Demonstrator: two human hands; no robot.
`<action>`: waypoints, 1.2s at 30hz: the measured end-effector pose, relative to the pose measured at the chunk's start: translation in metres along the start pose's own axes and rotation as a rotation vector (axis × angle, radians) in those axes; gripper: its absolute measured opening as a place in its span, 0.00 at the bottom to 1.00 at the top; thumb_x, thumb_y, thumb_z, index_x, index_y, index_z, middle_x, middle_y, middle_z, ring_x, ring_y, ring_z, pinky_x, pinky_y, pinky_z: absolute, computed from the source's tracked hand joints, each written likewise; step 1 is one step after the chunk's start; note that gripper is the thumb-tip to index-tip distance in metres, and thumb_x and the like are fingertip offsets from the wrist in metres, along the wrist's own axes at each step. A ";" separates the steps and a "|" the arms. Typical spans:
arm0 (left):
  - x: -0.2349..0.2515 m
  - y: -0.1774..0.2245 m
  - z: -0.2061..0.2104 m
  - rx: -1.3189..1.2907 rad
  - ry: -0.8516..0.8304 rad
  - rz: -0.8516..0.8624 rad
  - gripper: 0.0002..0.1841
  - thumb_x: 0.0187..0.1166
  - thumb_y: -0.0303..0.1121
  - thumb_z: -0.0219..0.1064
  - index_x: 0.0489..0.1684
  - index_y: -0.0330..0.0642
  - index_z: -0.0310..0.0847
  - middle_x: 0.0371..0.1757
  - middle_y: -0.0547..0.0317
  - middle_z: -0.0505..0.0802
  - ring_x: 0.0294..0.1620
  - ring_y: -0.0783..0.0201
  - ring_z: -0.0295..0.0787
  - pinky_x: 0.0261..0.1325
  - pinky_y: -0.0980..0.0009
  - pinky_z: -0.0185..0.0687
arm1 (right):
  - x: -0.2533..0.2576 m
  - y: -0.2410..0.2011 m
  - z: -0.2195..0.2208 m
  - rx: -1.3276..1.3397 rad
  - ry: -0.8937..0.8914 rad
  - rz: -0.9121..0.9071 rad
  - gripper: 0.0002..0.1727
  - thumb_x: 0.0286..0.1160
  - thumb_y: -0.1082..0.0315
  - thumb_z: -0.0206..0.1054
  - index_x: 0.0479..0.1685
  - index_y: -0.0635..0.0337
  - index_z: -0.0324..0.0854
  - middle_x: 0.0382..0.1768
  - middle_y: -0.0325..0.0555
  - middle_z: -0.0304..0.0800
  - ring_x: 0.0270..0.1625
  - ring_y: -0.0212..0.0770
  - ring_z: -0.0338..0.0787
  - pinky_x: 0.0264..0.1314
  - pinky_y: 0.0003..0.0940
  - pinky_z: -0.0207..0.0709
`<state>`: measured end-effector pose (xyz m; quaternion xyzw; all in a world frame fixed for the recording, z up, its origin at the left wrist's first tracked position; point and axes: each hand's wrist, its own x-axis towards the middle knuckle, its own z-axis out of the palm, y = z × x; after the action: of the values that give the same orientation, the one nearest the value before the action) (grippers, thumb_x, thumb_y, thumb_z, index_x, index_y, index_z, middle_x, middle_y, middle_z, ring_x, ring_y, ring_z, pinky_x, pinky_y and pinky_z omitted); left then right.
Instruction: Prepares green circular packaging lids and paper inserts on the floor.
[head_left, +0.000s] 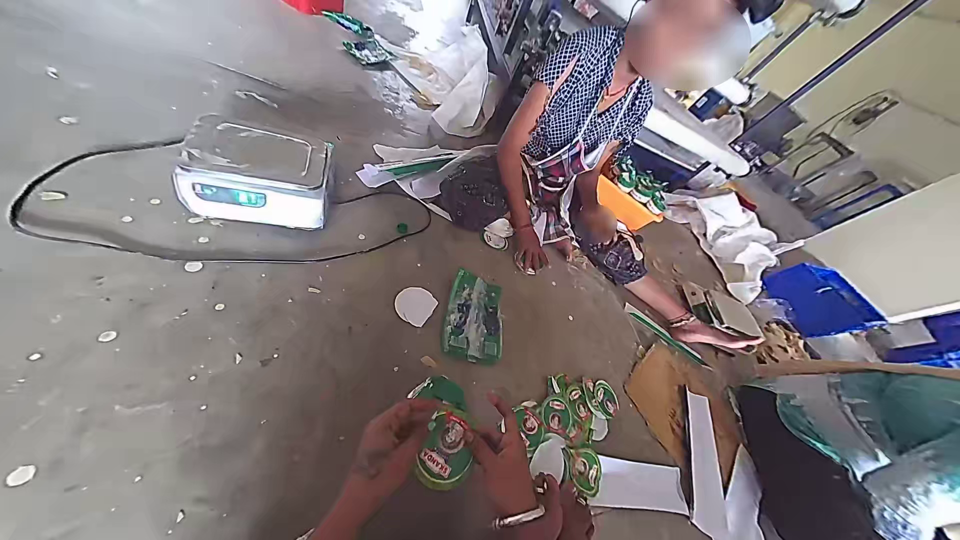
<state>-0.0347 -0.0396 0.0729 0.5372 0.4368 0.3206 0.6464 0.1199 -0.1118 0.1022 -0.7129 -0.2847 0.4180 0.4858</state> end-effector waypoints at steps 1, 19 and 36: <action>0.002 -0.002 0.002 0.034 0.000 0.005 0.16 0.77 0.18 0.63 0.62 0.29 0.83 0.47 0.52 0.95 0.40 0.72 0.90 0.48 0.74 0.85 | 0.003 0.001 -0.002 -0.021 0.023 -0.004 0.41 0.71 0.83 0.69 0.86 0.72 0.53 0.40 0.50 0.94 0.34 0.27 0.91 0.42 0.24 0.84; 0.013 -0.012 0.016 -0.165 0.024 0.175 0.21 0.76 0.19 0.56 0.70 0.28 0.74 0.39 0.65 0.94 0.33 0.81 0.89 0.41 0.81 0.86 | -0.007 -0.015 -0.001 0.107 0.186 -0.083 0.37 0.65 0.85 0.70 0.78 0.70 0.59 0.33 0.37 0.95 0.30 0.24 0.92 0.37 0.20 0.86; 0.003 -0.022 0.026 0.255 0.119 0.547 0.17 0.78 0.28 0.64 0.62 0.29 0.81 0.37 0.51 0.94 0.32 0.67 0.90 0.39 0.73 0.87 | -0.015 -0.028 -0.007 0.195 0.183 -0.048 0.34 0.67 0.87 0.65 0.75 0.63 0.60 0.30 0.34 0.95 0.32 0.27 0.94 0.39 0.23 0.89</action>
<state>-0.0104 -0.0522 0.0520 0.6921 0.3497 0.4561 0.4367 0.1185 -0.1170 0.1339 -0.6906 -0.2144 0.3649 0.5865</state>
